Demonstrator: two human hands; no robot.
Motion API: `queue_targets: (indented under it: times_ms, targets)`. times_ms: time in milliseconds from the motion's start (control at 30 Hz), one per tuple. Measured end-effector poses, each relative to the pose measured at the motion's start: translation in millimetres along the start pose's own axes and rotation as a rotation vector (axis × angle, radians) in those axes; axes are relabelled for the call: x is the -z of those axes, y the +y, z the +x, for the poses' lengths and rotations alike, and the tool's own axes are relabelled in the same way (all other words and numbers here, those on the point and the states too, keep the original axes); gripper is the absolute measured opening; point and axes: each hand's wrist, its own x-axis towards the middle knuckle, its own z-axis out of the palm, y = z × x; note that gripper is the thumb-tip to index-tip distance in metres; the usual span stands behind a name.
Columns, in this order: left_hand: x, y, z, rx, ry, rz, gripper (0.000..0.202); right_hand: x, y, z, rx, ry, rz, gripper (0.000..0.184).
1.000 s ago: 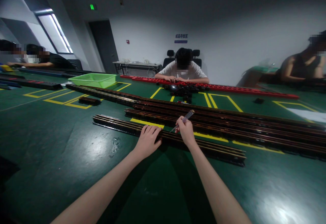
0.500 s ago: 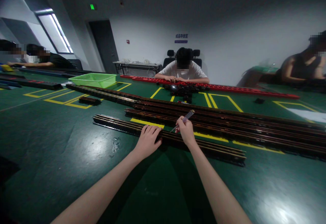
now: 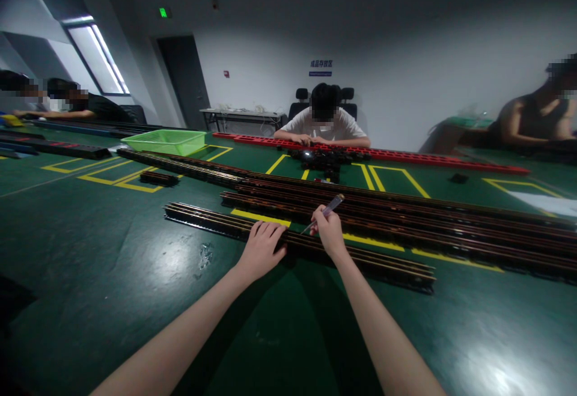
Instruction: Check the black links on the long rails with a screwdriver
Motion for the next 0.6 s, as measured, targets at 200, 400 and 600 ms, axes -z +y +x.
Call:
queue_targets:
  times_ms: [200, 400, 600]
  targets:
    - [-1.0, 1.0, 1.4, 0.010, 0.016, 0.025, 0.026, -0.6, 0.9, 0.7, 0.010, 0.010, 0.000, 0.017]
    - [-1.4, 1.3, 1.4, 0.013, 0.033, 0.047, 0.024, -2.4, -0.7, -2.1, 0.049, 0.034, -0.048, 0.017]
    - [-2.9, 2.4, -0.1, 0.025, 0.053, 0.072, 0.025, -4.1, -0.7, -4.9, 0.071, 0.028, -0.076, 0.016]
